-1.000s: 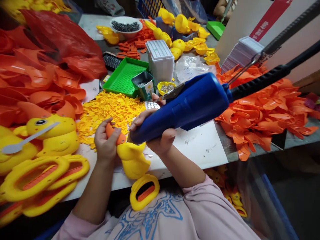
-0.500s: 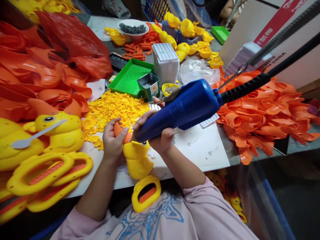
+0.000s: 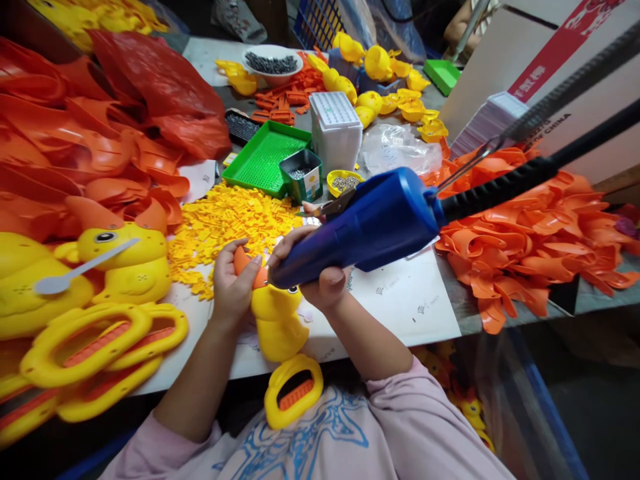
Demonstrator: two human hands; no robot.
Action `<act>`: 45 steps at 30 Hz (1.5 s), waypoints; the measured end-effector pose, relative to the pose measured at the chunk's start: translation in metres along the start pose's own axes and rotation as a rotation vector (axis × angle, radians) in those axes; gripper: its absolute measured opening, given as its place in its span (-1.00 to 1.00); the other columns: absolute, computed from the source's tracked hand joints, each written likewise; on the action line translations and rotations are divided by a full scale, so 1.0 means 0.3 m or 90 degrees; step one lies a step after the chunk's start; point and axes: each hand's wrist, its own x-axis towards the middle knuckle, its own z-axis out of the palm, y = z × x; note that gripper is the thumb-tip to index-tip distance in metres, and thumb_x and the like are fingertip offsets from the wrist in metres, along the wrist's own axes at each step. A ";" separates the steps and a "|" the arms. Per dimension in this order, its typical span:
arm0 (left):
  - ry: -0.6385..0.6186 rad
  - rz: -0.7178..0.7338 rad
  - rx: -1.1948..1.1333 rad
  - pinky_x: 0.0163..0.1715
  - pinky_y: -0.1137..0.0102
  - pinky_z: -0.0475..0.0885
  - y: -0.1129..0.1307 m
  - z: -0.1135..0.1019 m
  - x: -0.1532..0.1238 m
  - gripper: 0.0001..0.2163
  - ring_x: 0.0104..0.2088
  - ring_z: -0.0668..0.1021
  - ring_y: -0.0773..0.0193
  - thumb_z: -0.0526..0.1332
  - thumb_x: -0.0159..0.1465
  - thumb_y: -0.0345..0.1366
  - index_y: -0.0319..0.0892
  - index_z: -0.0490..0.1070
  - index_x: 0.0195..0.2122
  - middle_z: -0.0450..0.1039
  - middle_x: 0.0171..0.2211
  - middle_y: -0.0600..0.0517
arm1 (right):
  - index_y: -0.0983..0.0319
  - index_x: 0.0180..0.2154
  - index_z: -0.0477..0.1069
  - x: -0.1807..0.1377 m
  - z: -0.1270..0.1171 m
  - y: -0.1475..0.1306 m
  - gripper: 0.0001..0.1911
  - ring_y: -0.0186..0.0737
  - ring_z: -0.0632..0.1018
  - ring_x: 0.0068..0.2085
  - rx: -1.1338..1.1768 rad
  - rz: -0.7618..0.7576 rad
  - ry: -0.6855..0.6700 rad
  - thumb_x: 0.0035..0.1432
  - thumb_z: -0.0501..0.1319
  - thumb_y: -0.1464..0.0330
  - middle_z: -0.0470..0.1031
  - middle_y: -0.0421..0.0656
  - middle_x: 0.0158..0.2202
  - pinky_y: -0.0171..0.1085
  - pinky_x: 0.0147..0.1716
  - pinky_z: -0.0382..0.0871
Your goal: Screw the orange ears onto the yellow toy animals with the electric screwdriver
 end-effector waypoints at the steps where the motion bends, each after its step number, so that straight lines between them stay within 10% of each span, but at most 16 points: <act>1: -0.001 0.001 0.001 0.12 0.23 0.33 0.001 0.000 -0.002 -0.60 0.06 0.43 0.11 0.29 0.12 -0.18 -0.15 0.32 -0.03 0.36 0.01 -0.10 | 0.13 -0.39 0.43 0.000 -0.003 0.000 -0.44 -0.18 0.44 -0.62 -0.008 0.007 -0.006 -0.09 0.14 -0.22 0.39 -0.20 -0.56 -0.17 -0.63 0.42; 25: 0.020 0.014 0.027 0.14 0.23 0.29 -0.006 0.004 -0.007 -0.67 0.05 0.42 0.13 0.25 0.16 -0.19 -0.14 0.32 -0.06 0.36 -0.03 -0.09 | 0.18 -0.45 0.40 -0.005 -0.022 0.035 -0.34 -0.22 0.46 -0.58 -0.005 0.073 -0.108 -0.21 0.18 -0.29 0.39 -0.22 -0.60 -0.17 -0.48 0.47; 32: -0.014 0.018 0.017 0.02 0.27 0.38 -0.012 -0.013 0.003 -0.59 -0.02 0.45 0.15 0.29 0.13 -0.15 -0.17 0.33 -0.03 0.37 -0.04 -0.09 | 0.16 -0.38 0.36 0.007 -0.029 0.013 -0.33 -0.16 0.51 -0.51 -0.015 0.054 0.045 -0.13 0.10 -0.31 0.32 -0.22 -0.55 -0.14 -0.50 0.52; 45: -0.044 0.090 0.043 0.26 0.09 0.19 -0.042 -0.042 0.008 -0.49 0.14 0.38 0.05 0.30 0.16 -0.15 -0.13 0.30 0.13 0.30 0.11 -0.13 | 0.18 -0.39 0.32 0.081 -0.212 -0.016 -0.46 -0.17 0.54 -0.47 -0.084 0.109 0.059 -0.21 0.36 -0.10 0.36 -0.25 -0.59 -0.21 -0.53 0.50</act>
